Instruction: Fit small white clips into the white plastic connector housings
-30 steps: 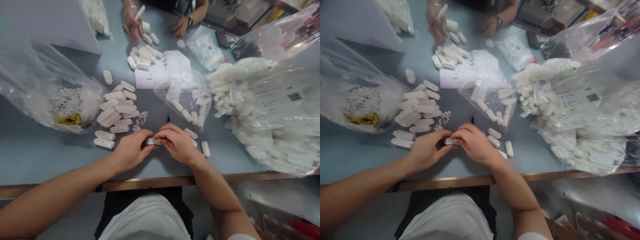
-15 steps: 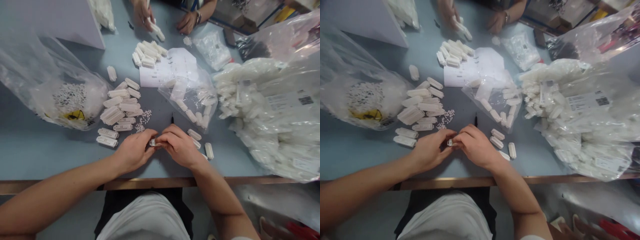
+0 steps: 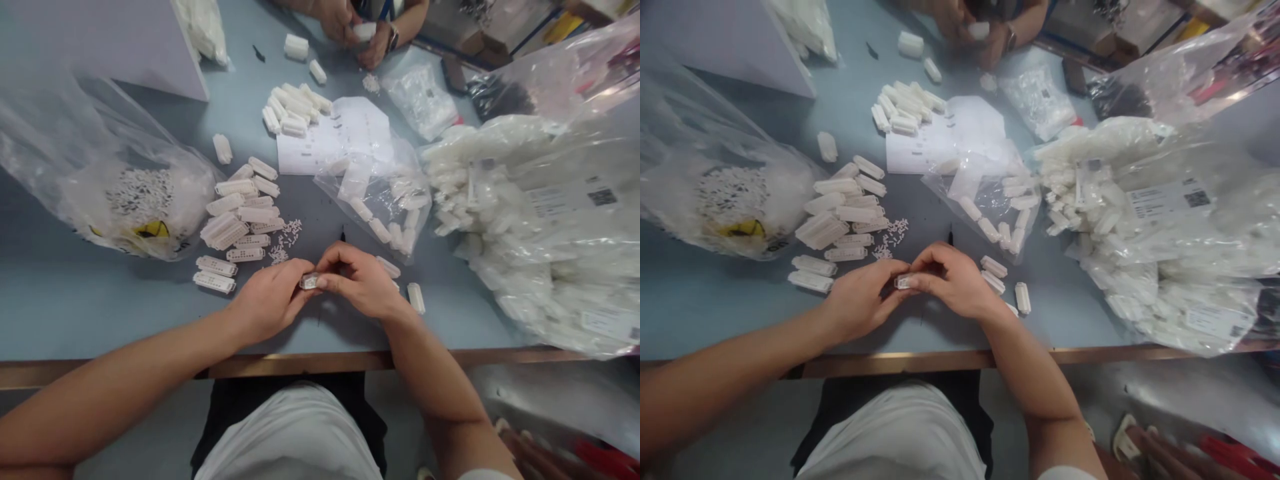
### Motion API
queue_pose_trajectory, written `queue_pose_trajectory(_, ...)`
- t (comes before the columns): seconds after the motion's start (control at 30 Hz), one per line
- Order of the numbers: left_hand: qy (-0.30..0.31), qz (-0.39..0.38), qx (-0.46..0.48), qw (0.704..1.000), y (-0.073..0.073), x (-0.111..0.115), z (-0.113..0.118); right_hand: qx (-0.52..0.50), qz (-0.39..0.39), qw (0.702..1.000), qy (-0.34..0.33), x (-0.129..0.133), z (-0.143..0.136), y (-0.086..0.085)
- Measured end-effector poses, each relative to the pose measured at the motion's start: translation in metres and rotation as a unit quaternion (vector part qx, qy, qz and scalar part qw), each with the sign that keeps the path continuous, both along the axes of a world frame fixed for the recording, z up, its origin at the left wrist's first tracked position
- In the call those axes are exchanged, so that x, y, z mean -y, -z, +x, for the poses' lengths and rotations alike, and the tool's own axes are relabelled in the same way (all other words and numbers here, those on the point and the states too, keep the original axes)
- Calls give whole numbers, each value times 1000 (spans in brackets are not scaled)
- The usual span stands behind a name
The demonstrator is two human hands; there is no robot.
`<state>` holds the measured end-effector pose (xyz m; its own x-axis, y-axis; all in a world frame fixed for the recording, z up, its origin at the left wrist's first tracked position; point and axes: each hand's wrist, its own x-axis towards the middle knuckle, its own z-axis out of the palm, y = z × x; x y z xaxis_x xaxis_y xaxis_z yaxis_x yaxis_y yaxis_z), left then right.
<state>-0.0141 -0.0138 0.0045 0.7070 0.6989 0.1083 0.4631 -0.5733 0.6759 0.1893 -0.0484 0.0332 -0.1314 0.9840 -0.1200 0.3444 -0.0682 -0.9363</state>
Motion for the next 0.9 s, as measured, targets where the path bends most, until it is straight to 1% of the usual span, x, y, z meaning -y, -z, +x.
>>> queue_pose_trajectory(0.13,-13,26,21,999,0,-1,0,-45,-35,998,19,1,-1,0)
queue_pose_trajectory(0.33,-32,63,37,997,-1,-2,0,-113,-93,988,58,2,-13,4)
queue_pose_trajectory(0.63,-35,78,30,996,-3,-1,0,-171,-127,974,81,5,-20,9)
queue_pose_trajectory(0.8,-44,117,54,991,-2,-1,2,-213,-149,961,94,5,-21,8)
queue_pose_trajectory(0.9,-42,133,62,988,-1,0,2,-218,-152,960,89,5,-21,9)
